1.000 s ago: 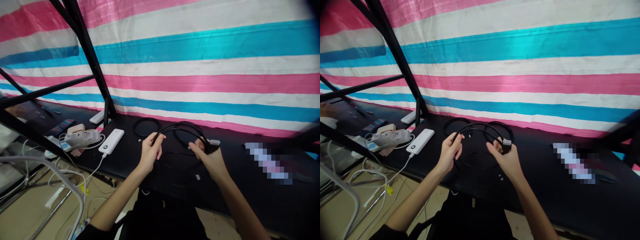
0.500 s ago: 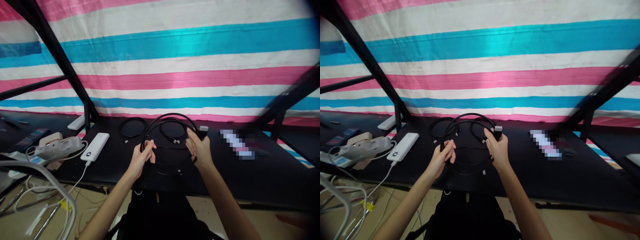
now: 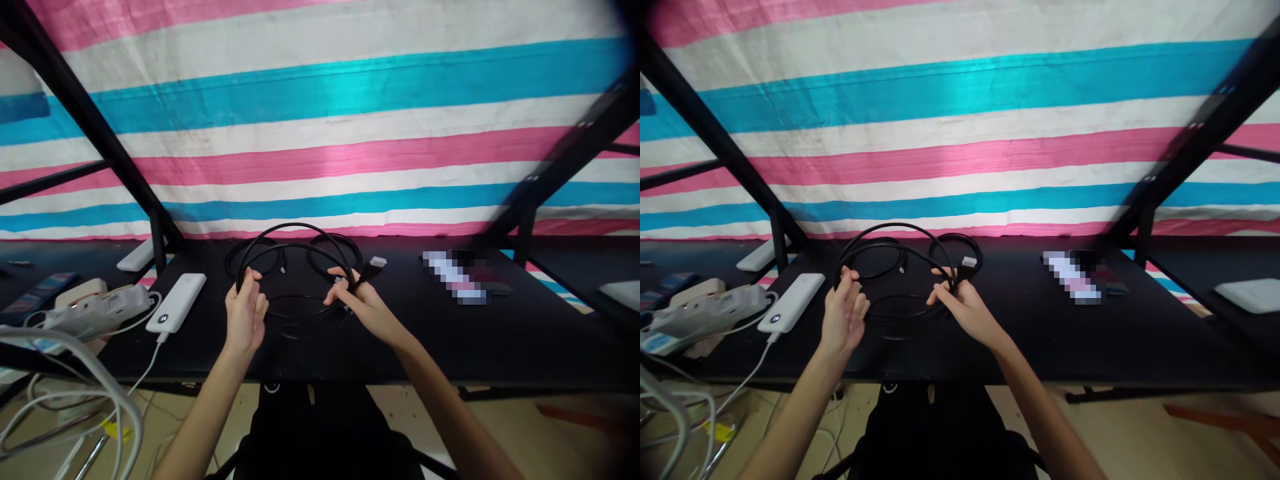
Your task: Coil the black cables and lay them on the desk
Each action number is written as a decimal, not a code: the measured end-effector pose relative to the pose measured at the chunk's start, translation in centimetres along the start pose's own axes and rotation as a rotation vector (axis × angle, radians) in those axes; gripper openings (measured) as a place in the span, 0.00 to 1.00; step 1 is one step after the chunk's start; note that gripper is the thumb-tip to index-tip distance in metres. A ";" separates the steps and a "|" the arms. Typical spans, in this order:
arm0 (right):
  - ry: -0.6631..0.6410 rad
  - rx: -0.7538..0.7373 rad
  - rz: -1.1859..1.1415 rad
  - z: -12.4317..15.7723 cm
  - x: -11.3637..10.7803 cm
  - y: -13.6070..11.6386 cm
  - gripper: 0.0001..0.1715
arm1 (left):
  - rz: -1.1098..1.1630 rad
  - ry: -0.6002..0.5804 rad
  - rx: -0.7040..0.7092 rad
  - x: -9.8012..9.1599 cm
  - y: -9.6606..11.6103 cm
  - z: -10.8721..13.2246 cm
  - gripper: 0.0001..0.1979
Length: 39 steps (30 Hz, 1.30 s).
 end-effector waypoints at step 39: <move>0.253 0.158 -0.153 1.0 -2.9 1.1 0.24 | -0.320 -0.290 -0.261 -1.5 -0.6 -1.9 0.22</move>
Point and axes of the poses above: each hand's wrist, its own z-axis away from the middle knuckle, its own x-axis out of the palm, y = z × x, the point moved 3 cm from there along -z, towards the middle knuckle, and after that the axes turned 11 degrees about -z, right-handed, at the moved point
